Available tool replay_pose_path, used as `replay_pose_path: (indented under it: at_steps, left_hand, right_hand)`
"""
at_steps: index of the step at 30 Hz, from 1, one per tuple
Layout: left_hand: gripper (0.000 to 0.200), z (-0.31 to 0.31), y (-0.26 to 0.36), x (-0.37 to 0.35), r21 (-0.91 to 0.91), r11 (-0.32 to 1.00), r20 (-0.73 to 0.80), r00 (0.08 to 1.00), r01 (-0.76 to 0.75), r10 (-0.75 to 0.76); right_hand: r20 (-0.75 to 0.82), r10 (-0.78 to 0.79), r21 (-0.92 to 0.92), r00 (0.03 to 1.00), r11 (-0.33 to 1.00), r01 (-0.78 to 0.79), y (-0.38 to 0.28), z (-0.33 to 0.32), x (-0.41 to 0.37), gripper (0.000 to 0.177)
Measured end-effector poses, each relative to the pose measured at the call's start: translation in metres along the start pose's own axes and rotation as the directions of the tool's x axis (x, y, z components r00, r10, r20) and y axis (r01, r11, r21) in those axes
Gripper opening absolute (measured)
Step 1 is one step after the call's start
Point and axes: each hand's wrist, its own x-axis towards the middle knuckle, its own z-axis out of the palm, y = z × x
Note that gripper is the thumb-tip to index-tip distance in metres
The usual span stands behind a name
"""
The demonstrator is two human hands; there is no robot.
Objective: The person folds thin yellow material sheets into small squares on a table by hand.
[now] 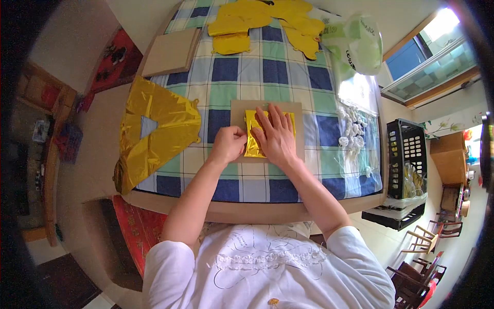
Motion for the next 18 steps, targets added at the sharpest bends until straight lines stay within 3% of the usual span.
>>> replay_pose_path:
  at_steps: [5, 11, 14, 18]
  left_hand:
    - [0.011, 0.002, 0.008, -0.004, 0.007, 0.999, -0.058, 0.997, -0.043, 0.043]
    - [0.013, 0.005, 0.002, 0.008, -0.013, 0.996, -0.024, 0.996, -0.083, 0.083]
    - [0.021, -0.001, 0.005, 0.01, -0.103, 0.993, 0.102, 0.994, 0.054, -0.043]
    - [0.025, -0.009, 0.002, 0.008, -0.121, 0.989, 0.156, 0.986, 0.086, -0.067]
  right_hand:
    - [0.009, 0.004, 0.017, 1.0, 1.0, -0.004, 0.002, 0.001, 0.0, 0.054]
    - [0.004, 0.001, 0.0, 1.0, 1.0, -0.001, 0.0, 0.001, 0.0, 0.054]
    - [0.007, 0.0, 0.002, 1.0, 1.0, 0.0, 0.0, -0.001, 0.0, 0.054]
    - [0.012, -0.011, -0.008, 1.0, 1.0, 0.011, 0.0, 0.0, -0.001, 0.055]
